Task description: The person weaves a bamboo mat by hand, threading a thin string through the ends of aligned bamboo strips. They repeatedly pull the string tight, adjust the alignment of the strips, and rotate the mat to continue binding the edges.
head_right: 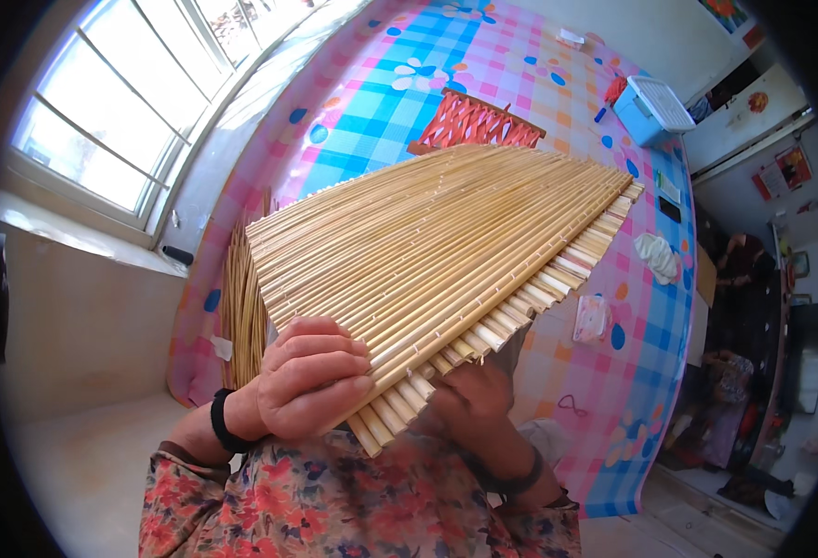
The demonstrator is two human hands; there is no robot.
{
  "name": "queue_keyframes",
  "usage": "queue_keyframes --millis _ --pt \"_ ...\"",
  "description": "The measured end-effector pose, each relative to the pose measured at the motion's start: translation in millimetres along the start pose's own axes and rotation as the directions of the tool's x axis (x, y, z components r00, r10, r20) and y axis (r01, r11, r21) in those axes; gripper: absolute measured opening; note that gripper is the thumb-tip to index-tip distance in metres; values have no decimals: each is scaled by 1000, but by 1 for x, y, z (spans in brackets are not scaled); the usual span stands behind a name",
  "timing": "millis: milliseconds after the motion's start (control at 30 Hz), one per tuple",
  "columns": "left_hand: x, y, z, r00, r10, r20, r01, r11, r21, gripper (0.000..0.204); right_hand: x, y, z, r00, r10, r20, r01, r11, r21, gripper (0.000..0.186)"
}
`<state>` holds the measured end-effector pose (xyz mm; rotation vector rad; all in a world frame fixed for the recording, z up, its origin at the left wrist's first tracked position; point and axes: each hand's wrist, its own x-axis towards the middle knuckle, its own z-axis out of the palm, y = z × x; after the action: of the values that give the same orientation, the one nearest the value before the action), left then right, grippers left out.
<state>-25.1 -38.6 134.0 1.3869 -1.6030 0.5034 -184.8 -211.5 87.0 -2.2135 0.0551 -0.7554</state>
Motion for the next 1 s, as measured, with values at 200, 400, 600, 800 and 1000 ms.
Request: queue_keyframes --millis 200,400,600,800,1000 --pt "0 -1 -5 1000 27 14 -28 999 22 23 7 -17 -19 978 93 187 -122 981 148 21" --pt "-1 3 -7 1000 -2 20 1 999 45 22 5 -16 -21 962 152 225 -210 943 259 21" --pt "-2 3 -11 1000 -9 17 8 999 36 20 8 -12 -16 975 87 203 -129 970 205 18" --pt "-5 1 -11 1000 20 15 -21 999 28 19 11 -19 -17 970 52 236 -83 989 120 17" --pt "-6 0 -13 1000 23 12 -23 1000 -2 18 5 -12 -14 982 26 186 -51 990 133 17"
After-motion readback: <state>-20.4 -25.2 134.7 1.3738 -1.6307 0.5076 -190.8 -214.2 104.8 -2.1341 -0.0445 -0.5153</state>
